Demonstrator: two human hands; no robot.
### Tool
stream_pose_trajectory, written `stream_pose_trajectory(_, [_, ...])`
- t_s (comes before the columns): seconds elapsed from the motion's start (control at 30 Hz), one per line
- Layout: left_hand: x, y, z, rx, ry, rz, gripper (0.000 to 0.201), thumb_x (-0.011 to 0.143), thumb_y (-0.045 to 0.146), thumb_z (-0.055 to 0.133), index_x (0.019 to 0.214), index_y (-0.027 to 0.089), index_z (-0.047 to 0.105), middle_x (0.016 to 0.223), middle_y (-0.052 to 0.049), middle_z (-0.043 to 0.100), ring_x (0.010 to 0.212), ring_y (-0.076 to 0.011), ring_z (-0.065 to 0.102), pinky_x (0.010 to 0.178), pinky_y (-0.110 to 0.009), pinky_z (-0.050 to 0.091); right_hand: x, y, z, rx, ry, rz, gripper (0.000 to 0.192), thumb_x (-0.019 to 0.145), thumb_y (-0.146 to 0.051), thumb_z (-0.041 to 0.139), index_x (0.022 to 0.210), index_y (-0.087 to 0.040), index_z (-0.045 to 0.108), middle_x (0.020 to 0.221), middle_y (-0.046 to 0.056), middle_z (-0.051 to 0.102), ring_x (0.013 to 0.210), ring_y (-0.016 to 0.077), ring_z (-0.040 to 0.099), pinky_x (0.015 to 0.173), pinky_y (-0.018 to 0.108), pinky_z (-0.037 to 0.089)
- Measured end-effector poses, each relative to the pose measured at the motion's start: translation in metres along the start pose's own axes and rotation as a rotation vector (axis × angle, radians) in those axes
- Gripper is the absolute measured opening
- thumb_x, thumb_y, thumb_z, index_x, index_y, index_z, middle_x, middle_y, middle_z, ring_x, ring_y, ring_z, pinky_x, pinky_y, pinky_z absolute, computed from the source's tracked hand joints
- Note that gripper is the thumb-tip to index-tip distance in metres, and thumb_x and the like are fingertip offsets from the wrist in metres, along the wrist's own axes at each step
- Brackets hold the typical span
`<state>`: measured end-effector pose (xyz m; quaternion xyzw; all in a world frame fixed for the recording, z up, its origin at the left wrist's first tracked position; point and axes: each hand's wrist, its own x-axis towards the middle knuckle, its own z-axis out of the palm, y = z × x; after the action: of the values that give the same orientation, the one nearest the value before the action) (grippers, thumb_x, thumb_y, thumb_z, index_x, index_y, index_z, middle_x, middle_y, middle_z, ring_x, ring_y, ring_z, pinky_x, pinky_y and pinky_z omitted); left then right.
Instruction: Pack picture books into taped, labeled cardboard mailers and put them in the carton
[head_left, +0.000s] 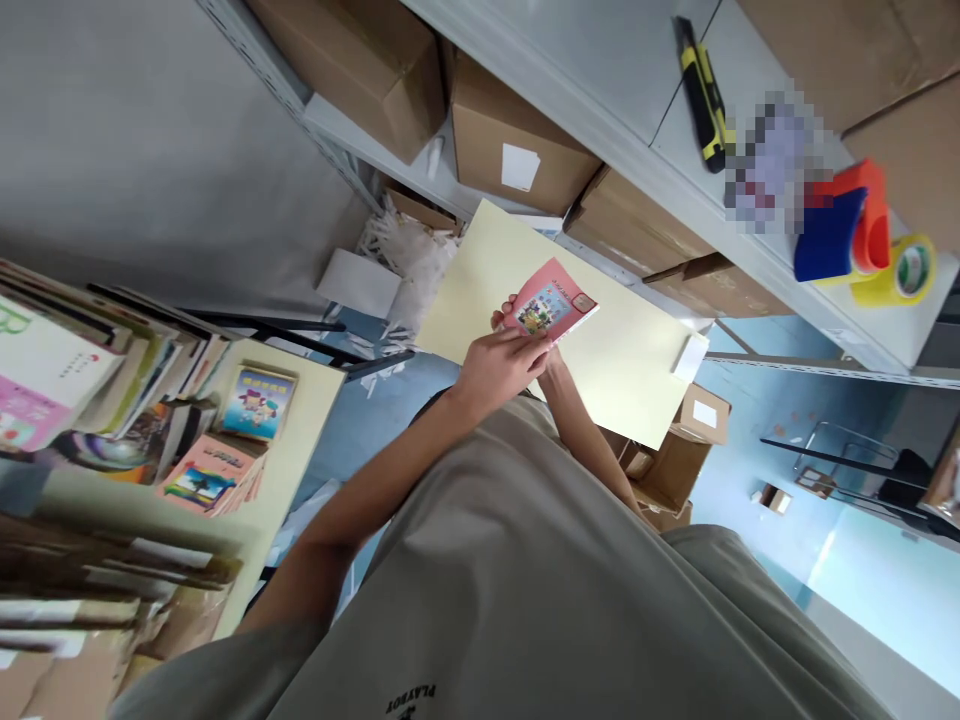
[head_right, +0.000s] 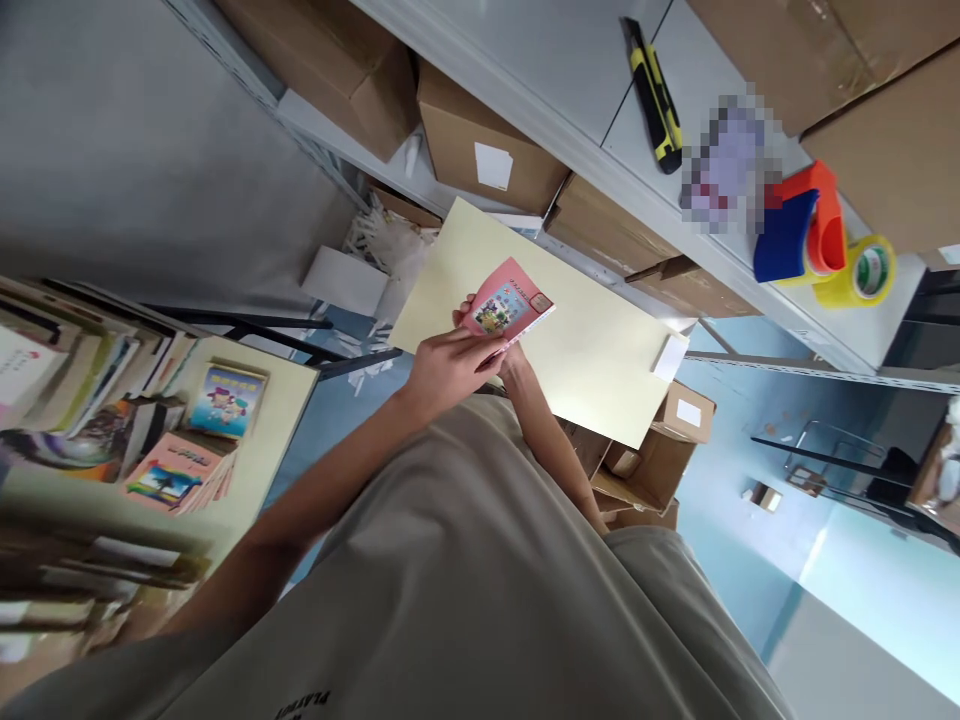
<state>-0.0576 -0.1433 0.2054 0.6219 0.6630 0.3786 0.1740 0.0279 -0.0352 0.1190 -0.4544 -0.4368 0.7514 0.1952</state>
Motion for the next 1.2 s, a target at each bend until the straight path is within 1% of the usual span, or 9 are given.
stream_pose_trajectory(0.1, [0.003, 0.0, 0.001, -0.052, 0.043, -0.053, 0.02, 0.107, 0.023, 0.079, 0.119, 0.029, 0.094, 0.107, -0.007, 0.094, 0.1, -0.0275, 0.088, 0.091, -0.039, 0.069, 0.004, 0.005, -0.005, 0.139, 0.039, 0.091, 0.037, 0.09, -0.063, 0.091, 0.101, -0.029, 0.08, 0.101, 0.011, 0.085, 0.11, 0.0335, 0.082, 0.097, 0.05, 0.074])
stream_pose_trajectory(0.17, [0.005, -0.018, 0.003, -0.222, 0.085, -0.189, 0.02, 0.108, 0.034, 0.081, 0.122, 0.029, 0.094, 0.106, -0.007, 0.093, 0.098, -0.0265, 0.088, 0.091, -0.038, 0.069, 0.001, 0.01, -0.017, 0.217, 0.048, 0.138, 0.032, 0.087, -0.054, 0.094, 0.101, -0.028, 0.081, 0.103, 0.007, 0.087, 0.104, 0.028, 0.081, 0.094, 0.042, 0.074])
stream_pose_trajectory(0.27, [0.006, -0.072, 0.012, -0.533, 0.175, -0.46, 0.031, 0.109, 0.047, 0.079, 0.125, 0.024, 0.092, 0.115, -0.009, 0.094, 0.1, -0.0263, 0.089, 0.09, -0.035, 0.069, -0.002, 0.019, -0.038, 0.24, 0.113, 0.16, 0.025, 0.084, -0.038, 0.1, 0.099, -0.027, 0.082, 0.097, 0.0, 0.086, 0.091, 0.0173, 0.077, 0.09, 0.029, 0.069])
stream_pose_trajectory(0.4, [0.006, -0.157, 0.038, -0.464, 0.198, -0.752, 0.024, 0.101, 0.037, 0.08, 0.113, 0.02, 0.093, 0.117, -0.01, 0.093, 0.105, -0.0292, 0.086, 0.097, -0.038, 0.068, 0.02, 0.034, -0.046, 0.166, 0.286, 0.223, 0.023, 0.079, -0.023, 0.103, 0.093, -0.023, 0.085, 0.092, -0.001, 0.086, 0.089, 0.014, 0.076, 0.097, 0.028, 0.069])
stream_pose_trajectory(0.6, [0.033, -0.224, 0.087, -0.273, 0.092, -0.751, 0.04, 0.101, 0.021, 0.067, 0.134, 0.016, 0.089, 0.131, -0.017, 0.086, 0.103, -0.0299, 0.082, 0.111, -0.044, 0.066, 0.092, 0.05, -0.037, -0.034, 0.451, 0.147, 0.022, 0.086, -0.027, 0.099, 0.103, -0.017, 0.089, 0.104, 0.006, 0.09, 0.116, 0.0226, 0.083, 0.115, 0.04, 0.07])
stream_pose_trajectory(0.7, [0.041, -0.24, 0.103, -0.232, 0.066, -0.736, 0.045, 0.105, 0.027, 0.065, 0.145, 0.016, 0.082, 0.144, -0.021, 0.08, 0.124, -0.0367, 0.081, 0.121, -0.049, 0.063, 0.114, 0.054, -0.037, -0.22, 0.455, 0.16, 0.033, 0.097, -0.026, 0.088, 0.127, -0.012, 0.087, 0.121, 0.011, 0.089, 0.118, 0.0241, 0.085, 0.116, 0.043, 0.07])
stream_pose_trajectory(0.83, [0.031, -0.245, 0.119, -0.129, 0.015, -0.787, 0.046, 0.109, 0.033, 0.068, 0.15, 0.015, 0.076, 0.148, -0.024, 0.077, 0.147, -0.0432, 0.072, 0.132, -0.055, 0.053, 0.122, 0.06, -0.033, -0.706, 0.501, 0.099, 0.051, 0.11, -0.024, 0.073, 0.16, -0.011, 0.074, 0.155, 0.022, 0.077, 0.131, 0.027, 0.082, 0.121, 0.044, 0.065])
stream_pose_trajectory(1.0, [0.018, -0.237, 0.138, -0.125, 0.132, -0.79, 0.039, 0.11, 0.031, 0.069, 0.146, 0.022, 0.08, 0.14, -0.019, 0.078, 0.14, -0.0403, 0.069, 0.133, -0.056, 0.05, 0.119, 0.064, -0.017, -1.131, 0.284, -0.067, 0.054, 0.113, -0.024, 0.071, 0.167, -0.021, 0.071, 0.187, 0.02, 0.05, 0.168, 0.0333, 0.051, 0.138, 0.05, 0.052])
stream_pose_trajectory(1.2, [0.023, -0.239, 0.142, -0.187, 0.248, -0.875, 0.041, 0.11, 0.028, 0.065, 0.144, 0.025, 0.087, 0.125, -0.017, 0.076, 0.125, -0.038, 0.069, 0.123, -0.053, 0.054, 0.11, 0.055, -0.004, -1.239, 0.179, -0.007, 0.062, 0.121, -0.037, 0.062, 0.179, -0.014, 0.057, 0.194, 0.027, 0.036, 0.174, 0.0411, 0.04, 0.142, 0.062, 0.043])
